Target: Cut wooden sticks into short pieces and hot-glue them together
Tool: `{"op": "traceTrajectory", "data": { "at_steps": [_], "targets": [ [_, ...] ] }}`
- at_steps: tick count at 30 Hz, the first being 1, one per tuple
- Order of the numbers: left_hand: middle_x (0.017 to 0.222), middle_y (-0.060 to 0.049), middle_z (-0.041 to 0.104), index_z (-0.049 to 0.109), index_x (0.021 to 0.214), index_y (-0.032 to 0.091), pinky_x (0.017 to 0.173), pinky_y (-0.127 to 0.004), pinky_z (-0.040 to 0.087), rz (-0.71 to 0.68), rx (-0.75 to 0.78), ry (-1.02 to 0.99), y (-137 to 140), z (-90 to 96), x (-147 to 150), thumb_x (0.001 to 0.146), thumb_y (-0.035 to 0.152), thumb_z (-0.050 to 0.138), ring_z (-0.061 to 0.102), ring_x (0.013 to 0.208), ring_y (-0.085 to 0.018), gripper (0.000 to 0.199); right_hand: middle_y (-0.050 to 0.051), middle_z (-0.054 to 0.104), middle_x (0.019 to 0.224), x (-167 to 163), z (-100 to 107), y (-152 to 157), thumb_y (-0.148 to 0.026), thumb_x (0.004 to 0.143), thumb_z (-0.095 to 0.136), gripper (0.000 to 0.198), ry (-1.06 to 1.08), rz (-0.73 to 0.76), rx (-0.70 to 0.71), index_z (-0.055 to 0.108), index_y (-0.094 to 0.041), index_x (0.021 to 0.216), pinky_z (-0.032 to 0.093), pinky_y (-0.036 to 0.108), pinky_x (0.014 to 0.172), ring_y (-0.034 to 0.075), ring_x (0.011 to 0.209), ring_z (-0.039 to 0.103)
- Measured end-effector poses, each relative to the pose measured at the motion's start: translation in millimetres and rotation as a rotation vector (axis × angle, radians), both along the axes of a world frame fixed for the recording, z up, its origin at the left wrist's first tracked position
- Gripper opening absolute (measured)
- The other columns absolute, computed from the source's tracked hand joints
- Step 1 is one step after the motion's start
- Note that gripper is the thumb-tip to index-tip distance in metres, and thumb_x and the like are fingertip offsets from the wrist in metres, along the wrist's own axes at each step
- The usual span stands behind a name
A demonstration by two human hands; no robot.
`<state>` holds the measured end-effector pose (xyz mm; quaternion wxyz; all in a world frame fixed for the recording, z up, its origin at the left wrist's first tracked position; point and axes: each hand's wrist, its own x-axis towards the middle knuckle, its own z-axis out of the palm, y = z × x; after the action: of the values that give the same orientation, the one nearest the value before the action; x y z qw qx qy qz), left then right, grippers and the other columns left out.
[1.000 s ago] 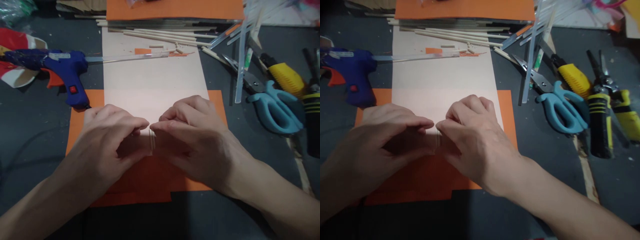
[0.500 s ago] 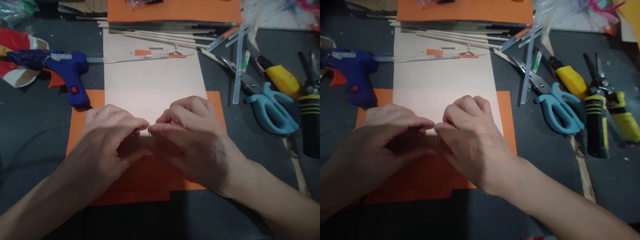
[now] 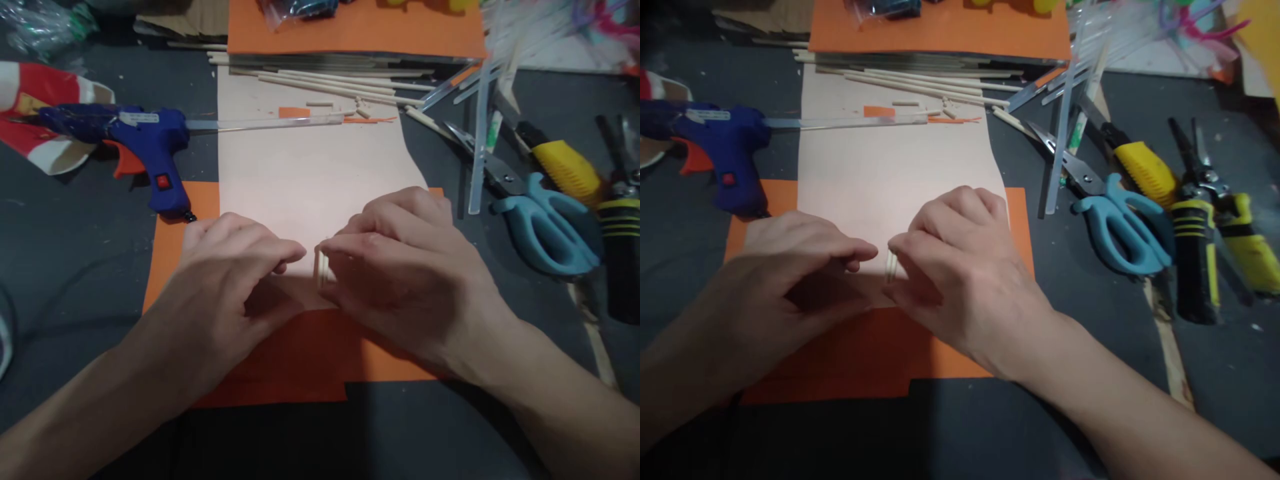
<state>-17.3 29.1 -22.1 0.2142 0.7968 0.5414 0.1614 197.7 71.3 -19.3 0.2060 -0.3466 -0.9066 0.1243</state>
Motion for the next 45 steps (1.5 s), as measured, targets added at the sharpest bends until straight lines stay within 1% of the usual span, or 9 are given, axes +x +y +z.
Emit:
{"op": "traceTrajectory", "data": {
  "at_steps": [4,11,18,27,32,34,37,41,45],
  "targets": [
    [0.096,-0.002,0.07,0.062,0.105,0.028,0.08,-0.044,0.038,-0.001,0.01,0.003,0,0.0,1,0.087,0.053,0.064,0.059,0.095,-0.029,0.031,0.005,0.065,0.083,2,2,1,-0.028,0.087,0.065,0.009,-0.081,0.025,0.013,0.069,-0.021,0.083,0.036,0.044,0.083,0.025,0.088,0.052],
    [0.097,0.0,0.069,0.06,0.104,0.029,0.081,-0.043,0.036,-0.022,0.023,0.022,-1,-1.9,-1,0.087,0.042,0.066,0.057,0.096,-0.029,0.023,0.006,0.065,0.085,5,4,-1,-0.024,0.089,0.059,0.013,-0.148,0.045,0.006,0.07,-0.021,0.085,0.035,0.045,0.08,0.027,0.087,0.05],
    [0.095,-0.001,0.07,0.063,0.103,0.028,0.083,-0.042,0.034,-0.03,0.011,0.01,0,-1.5,-1,0.088,0.049,0.063,0.058,0.095,-0.028,0.026,0.006,0.065,0.083,5,1,0,-0.023,0.091,0.057,0.017,-0.107,0.055,0.0,0.073,-0.019,0.084,0.037,0.042,0.077,0.025,0.086,0.05],
    [0.087,0.0,0.067,0.061,0.104,0.024,0.081,-0.04,0.033,-0.05,0.024,-0.005,-1,0.0,-1,0.087,0.043,0.068,0.054,0.093,-0.027,0.026,0.007,0.063,0.08,5,2,-2,-0.023,0.089,0.061,0.013,-0.103,0.053,-0.015,0.072,-0.016,0.085,0.039,0.043,0.076,0.025,0.084,0.053],
    [0.088,-0.001,0.067,0.061,0.106,0.023,0.08,-0.04,0.033,-0.058,0.03,-0.015,-1,-0.6,-1,0.088,0.043,0.066,0.054,0.094,-0.027,0.027,0.009,0.064,0.083,14,10,4,-0.031,0.091,0.061,0.016,-0.108,0.032,0.088,0.069,-0.018,0.09,0.039,0.047,0.077,0.028,0.084,0.053],
    [0.09,-0.001,0.067,0.061,0.107,0.023,0.081,-0.04,0.033,-0.058,0.032,-0.012,-1,-1.2,-1,0.088,0.042,0.066,0.054,0.095,-0.027,0.027,0.011,0.064,0.086,18,13,6,-0.031,0.092,0.059,0.016,-0.114,0.007,0.098,0.068,-0.018,0.091,0.039,0.048,0.079,0.03,0.086,0.053],
    [0.092,-0.001,0.068,0.062,0.106,0.023,0.08,-0.04,0.032,-0.053,0.033,-0.01,-1,-1.5,-1,0.088,0.043,0.066,0.054,0.095,-0.027,0.027,0.011,0.065,0.087,19,13,5,-0.031,0.092,0.059,0.015,-0.118,0.01,0.064,0.069,-0.019,0.091,0.039,0.048,0.079,0.03,0.087,0.053],
    [0.094,-0.001,0.069,0.062,0.107,0.023,0.081,-0.039,0.032,-0.055,0.033,-0.007,-1,-1.2,-1,0.088,0.045,0.066,0.055,0.095,-0.026,0.029,0.009,0.064,0.084,14,10,1,-0.028,0.092,0.057,0.019,-0.14,0.097,-0.038,0.071,-0.016,0.095,0.04,0.045,0.076,0.027,0.083,0.052],
    [0.093,-0.001,0.069,0.062,0.107,0.024,0.082,-0.038,0.032,-0.051,0.029,0.01,-1,-0.9,-1,0.088,0.044,0.065,0.055,0.095,-0.026,0.028,0.009,0.064,0.083,10,8,0,-0.023,0.092,0.057,0.018,-0.134,0.087,-0.107,0.072,-0.014,0.095,0.041,0.041,0.074,0.025,0.083,0.052]
  ]
}}
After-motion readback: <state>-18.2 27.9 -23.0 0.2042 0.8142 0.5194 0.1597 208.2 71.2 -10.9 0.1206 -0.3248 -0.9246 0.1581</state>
